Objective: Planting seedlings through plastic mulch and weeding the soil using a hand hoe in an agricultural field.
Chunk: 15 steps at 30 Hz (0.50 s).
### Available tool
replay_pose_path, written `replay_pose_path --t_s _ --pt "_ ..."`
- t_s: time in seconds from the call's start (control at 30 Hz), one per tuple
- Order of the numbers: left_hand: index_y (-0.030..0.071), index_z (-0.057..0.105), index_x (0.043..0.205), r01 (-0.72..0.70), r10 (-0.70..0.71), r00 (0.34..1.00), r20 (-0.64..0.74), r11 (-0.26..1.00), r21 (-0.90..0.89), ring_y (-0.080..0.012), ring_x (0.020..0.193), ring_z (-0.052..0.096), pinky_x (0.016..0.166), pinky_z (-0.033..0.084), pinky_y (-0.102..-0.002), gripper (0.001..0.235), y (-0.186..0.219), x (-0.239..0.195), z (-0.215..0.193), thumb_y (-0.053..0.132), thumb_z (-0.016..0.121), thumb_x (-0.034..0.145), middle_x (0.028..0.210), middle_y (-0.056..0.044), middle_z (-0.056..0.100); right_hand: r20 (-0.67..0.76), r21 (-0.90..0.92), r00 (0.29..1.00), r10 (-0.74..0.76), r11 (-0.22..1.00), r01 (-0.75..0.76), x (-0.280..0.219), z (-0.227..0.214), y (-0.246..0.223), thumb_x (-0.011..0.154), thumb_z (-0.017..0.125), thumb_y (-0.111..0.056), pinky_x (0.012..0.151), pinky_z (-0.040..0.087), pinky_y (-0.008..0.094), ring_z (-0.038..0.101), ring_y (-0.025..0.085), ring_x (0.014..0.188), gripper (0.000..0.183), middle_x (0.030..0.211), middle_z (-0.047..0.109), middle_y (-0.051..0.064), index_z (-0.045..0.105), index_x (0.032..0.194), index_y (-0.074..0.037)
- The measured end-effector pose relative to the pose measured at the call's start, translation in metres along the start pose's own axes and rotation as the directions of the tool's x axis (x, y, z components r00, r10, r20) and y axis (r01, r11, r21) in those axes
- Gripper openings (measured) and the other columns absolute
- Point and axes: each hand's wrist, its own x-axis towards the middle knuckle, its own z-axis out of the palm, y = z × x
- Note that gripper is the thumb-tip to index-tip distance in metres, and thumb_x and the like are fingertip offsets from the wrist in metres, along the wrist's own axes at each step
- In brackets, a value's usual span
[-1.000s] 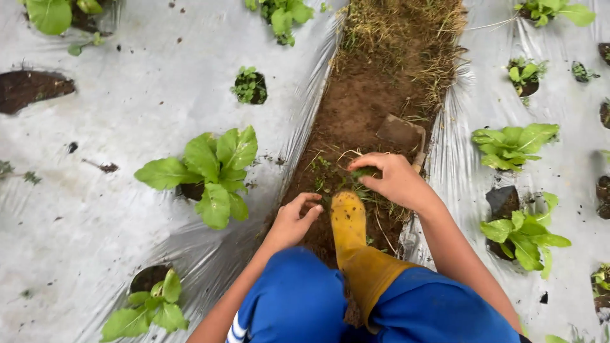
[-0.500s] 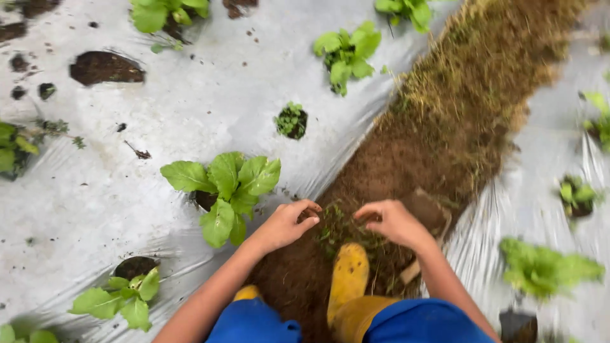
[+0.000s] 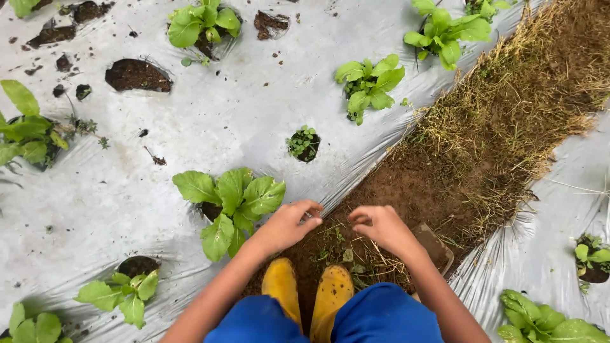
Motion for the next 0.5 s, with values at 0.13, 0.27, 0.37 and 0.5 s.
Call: replay_pose_path --t_s 0.13,0.27,0.37,0.5 --pt "0.004 0.062 0.133 -0.054 0.039 0.992 -0.117 0.990 -0.131 -0.0417 0.111 0.071 0.093 0.060 -0.050 0.038 -0.041 0.022 0.012 0.021 0.064 0.099 0.120 -0.022 0.073 -0.112 0.026 0.989 -0.092 0.995 0.096 0.001 -0.024 -0.045 0.089 0.072 -0.003 0.082 0.062 0.041 0.079 0.028 0.093 0.025 0.095 0.083 0.012 0.080 0.111 -0.012" --pt "0.006 0.063 0.133 -0.070 0.037 0.987 -0.159 0.975 -0.210 -0.0357 0.113 0.072 0.092 0.061 -0.046 0.038 -0.043 0.032 0.013 0.021 0.065 0.099 0.121 -0.019 0.073 -0.168 -0.048 0.971 -0.172 0.985 0.167 0.021 -0.031 -0.041 0.085 0.075 -0.009 0.079 0.061 0.043 0.078 0.030 0.089 0.019 0.089 0.082 0.010 0.080 0.103 -0.014" --pt "0.007 0.064 0.132 -0.077 0.034 0.981 -0.190 0.971 -0.225 -0.0349 0.114 0.071 0.093 0.061 -0.045 0.037 -0.040 0.039 0.002 0.022 0.067 0.099 0.121 -0.019 0.073 -0.154 -0.167 0.971 -0.183 0.973 0.158 0.011 -0.057 -0.071 0.086 0.072 -0.009 0.085 0.060 0.042 0.077 0.028 0.096 0.021 0.093 0.083 0.005 0.080 0.104 -0.019" --pt "0.007 0.062 0.133 -0.067 0.023 0.975 -0.221 0.978 -0.197 -0.0333 0.117 0.069 0.097 0.059 -0.043 0.038 -0.037 0.056 -0.009 0.025 0.065 0.100 0.123 -0.017 0.070 -0.131 -0.359 0.956 -0.262 0.911 0.201 0.060 -0.070 -0.076 0.085 0.075 -0.017 0.088 0.060 0.040 0.077 0.025 0.095 0.019 0.091 0.083 0.001 0.079 0.102 -0.023"
